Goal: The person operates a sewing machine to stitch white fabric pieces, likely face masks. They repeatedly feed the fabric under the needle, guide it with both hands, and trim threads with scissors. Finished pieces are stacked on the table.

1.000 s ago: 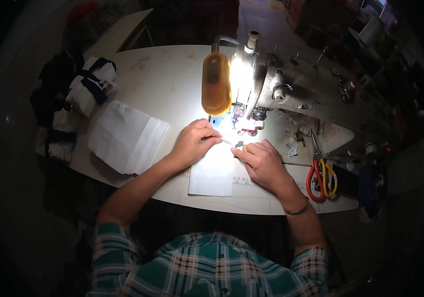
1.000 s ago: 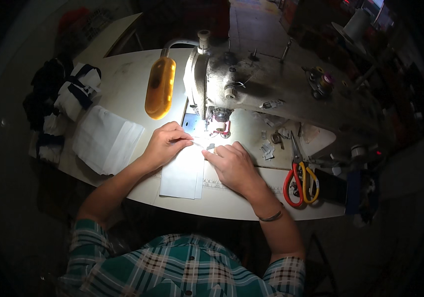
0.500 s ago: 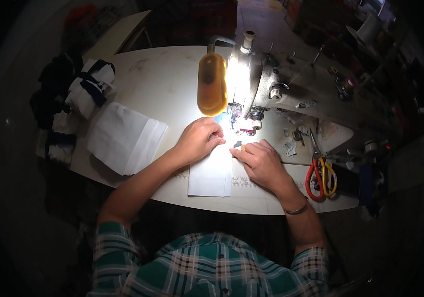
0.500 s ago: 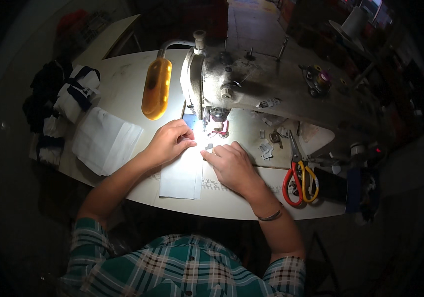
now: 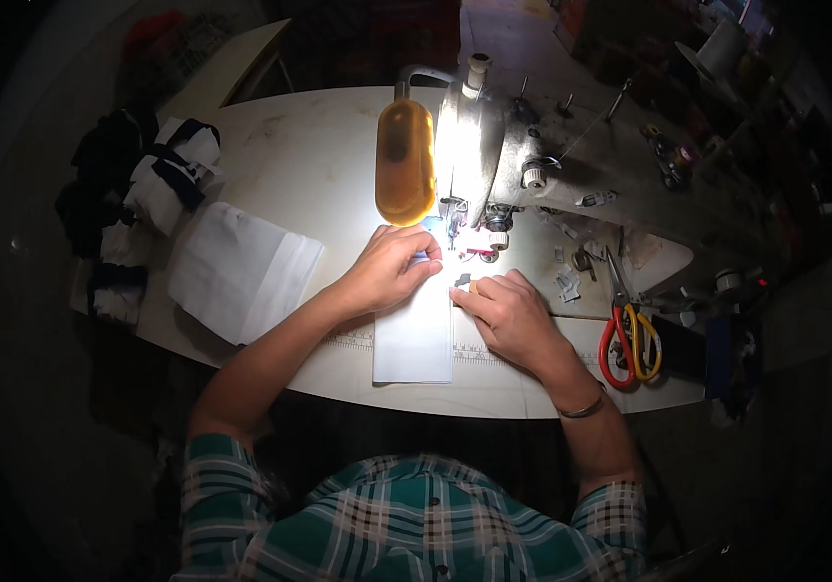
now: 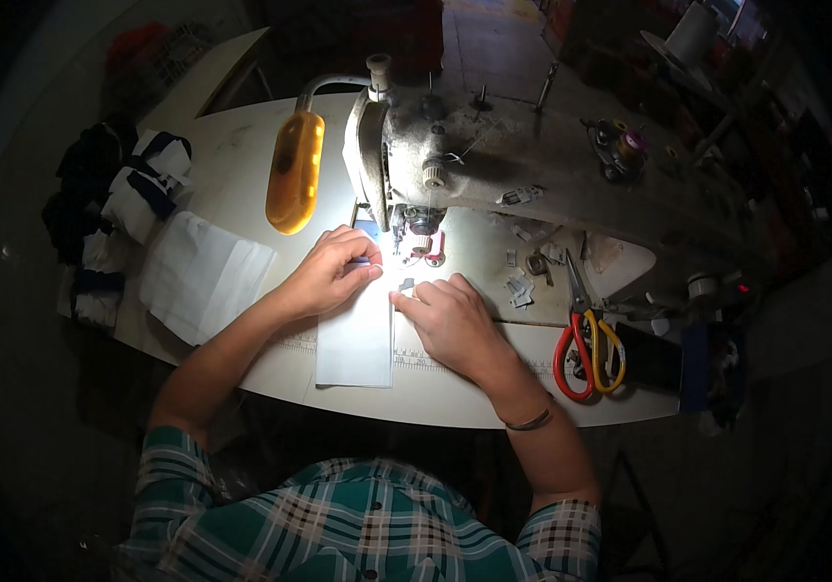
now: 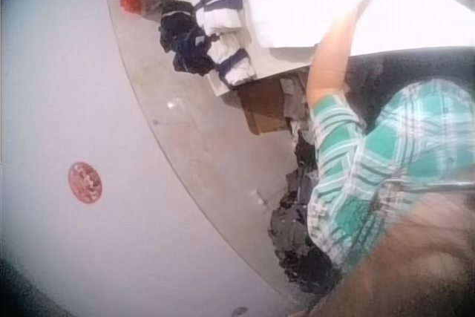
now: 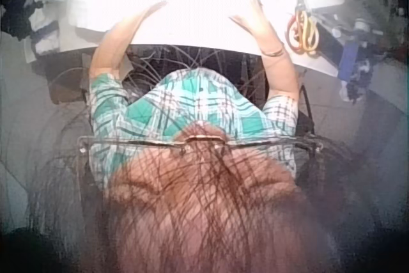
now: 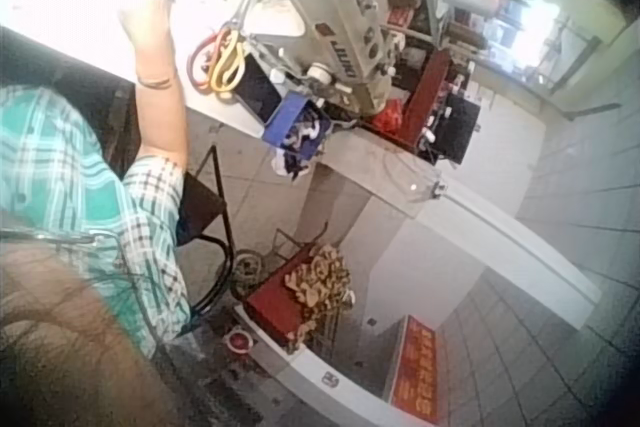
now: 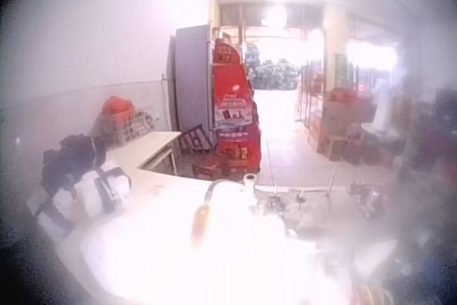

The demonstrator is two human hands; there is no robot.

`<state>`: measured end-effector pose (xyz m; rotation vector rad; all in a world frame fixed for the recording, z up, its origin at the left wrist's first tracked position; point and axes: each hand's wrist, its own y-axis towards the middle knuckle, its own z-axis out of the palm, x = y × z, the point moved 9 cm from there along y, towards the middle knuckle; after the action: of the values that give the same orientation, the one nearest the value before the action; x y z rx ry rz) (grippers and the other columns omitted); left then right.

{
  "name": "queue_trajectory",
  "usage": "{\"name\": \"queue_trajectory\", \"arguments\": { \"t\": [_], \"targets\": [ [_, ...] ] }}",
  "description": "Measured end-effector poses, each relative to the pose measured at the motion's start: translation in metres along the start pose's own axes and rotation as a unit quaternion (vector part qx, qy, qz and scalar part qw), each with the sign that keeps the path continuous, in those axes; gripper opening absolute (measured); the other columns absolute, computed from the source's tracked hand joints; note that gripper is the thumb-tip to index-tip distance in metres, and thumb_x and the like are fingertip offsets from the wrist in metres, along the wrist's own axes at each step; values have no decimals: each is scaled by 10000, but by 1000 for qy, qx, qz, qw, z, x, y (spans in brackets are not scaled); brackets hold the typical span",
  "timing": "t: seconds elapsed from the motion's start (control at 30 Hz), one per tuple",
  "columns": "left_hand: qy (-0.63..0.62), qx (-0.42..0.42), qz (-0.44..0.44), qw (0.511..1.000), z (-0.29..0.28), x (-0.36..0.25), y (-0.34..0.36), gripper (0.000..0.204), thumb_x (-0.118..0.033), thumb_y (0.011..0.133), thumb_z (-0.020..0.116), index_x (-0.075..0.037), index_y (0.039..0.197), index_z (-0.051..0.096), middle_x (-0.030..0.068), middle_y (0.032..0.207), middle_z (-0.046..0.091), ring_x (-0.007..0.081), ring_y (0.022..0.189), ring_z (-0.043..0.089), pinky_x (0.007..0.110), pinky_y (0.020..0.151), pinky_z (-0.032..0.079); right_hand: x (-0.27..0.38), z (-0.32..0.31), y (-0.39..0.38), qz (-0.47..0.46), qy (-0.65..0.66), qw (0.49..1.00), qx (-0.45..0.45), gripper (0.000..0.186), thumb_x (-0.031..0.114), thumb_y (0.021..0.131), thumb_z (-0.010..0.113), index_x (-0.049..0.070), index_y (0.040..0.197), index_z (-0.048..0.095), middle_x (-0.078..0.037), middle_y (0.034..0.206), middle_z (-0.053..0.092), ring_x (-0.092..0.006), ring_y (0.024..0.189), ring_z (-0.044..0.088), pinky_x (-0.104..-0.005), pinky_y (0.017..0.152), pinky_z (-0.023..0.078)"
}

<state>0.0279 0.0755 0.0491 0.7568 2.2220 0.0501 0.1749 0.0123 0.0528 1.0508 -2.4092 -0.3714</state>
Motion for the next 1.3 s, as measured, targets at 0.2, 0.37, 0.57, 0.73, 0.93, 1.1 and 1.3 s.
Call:
{"name": "queue_trajectory", "arguments": {
  "t": [0.2, 0.37, 0.57, 0.73, 0.93, 1.1, 1.3],
  "targets": [
    [59, -7, -19, 998, 5, 1, 2, 172, -236, 932, 771, -67, 922, 742, 63, 900, 697, 251, 932, 620, 387, 976, 417, 2, -2, 2, -4, 7, 1000, -5, 218, 60, 892, 688, 106, 1089, 766, -49, 823, 615, -242, 781, 617, -369, 768, 465],
    [76, -9, -41, 996, 4, 3, 2, 163, -232, 921, 782, -71, 929, 755, 62, 878, 710, 246, 905, 637, 388, 977, 416, 2, -2, 1, -4, 8, 1000, -8, 215, 73, 909, 651, 117, 1087, 764, -47, 796, 581, -237, 773, 602, -368, 773, 456],
    [86, 10, -45, 995, 3, 0, 9, 156, -196, 895, 792, -48, 859, 758, 71, 751, 710, 252, 752, 663, 371, 879, 467, 1, -1, 1, -4, 8, 1000, -10, 240, 73, 912, 654, 117, 1116, 772, -51, 806, 589, -241, 778, 604, -369, 774, 462],
    [84, 25, -80, 993, 4, -1, 15, 145, -159, 880, 785, -15, 876, 773, 130, 769, 736, 278, 723, 704, 385, 764, 533, 2, -2, 2, -2, 1, 1000, -3, 224, 57, 894, 706, 97, 1103, 776, -53, 842, 641, -245, 779, 623, -363, 764, 472],
    [68, 48, -130, 988, 6, 10, 19, 157, -156, 872, 791, -1, 892, 775, 162, 791, 745, 287, 723, 724, 387, 719, 556, 1, -8, 2, -6, -3, 999, -31, 285, 33, 877, 700, 97, 1145, 771, -62, 800, 605, -249, 750, 605, -372, 737, 465],
    [54, 42, -143, 987, 7, 16, 17, 162, -166, 873, 797, -7, 885, 776, 157, 791, 748, 285, 721, 725, 386, 717, 553, 1, -6, 1, -10, -23, 999, -39, 352, 16, 862, 696, 107, 1196, 760, -56, 768, 571, -242, 731, 589, -373, 720, 451],
    [100, 24, -126, 987, 5, 11, 16, 155, -188, 860, 806, -42, 847, 755, 125, 812, 735, 298, 777, 700, 424, 748, 522, 4, 1, 3, -13, -37, 999, -17, 325, 45, 888, 703, 113, 1201, 760, -49, 780, 563, -239, 751, 584, -370, 738, 442]
  ]
}}
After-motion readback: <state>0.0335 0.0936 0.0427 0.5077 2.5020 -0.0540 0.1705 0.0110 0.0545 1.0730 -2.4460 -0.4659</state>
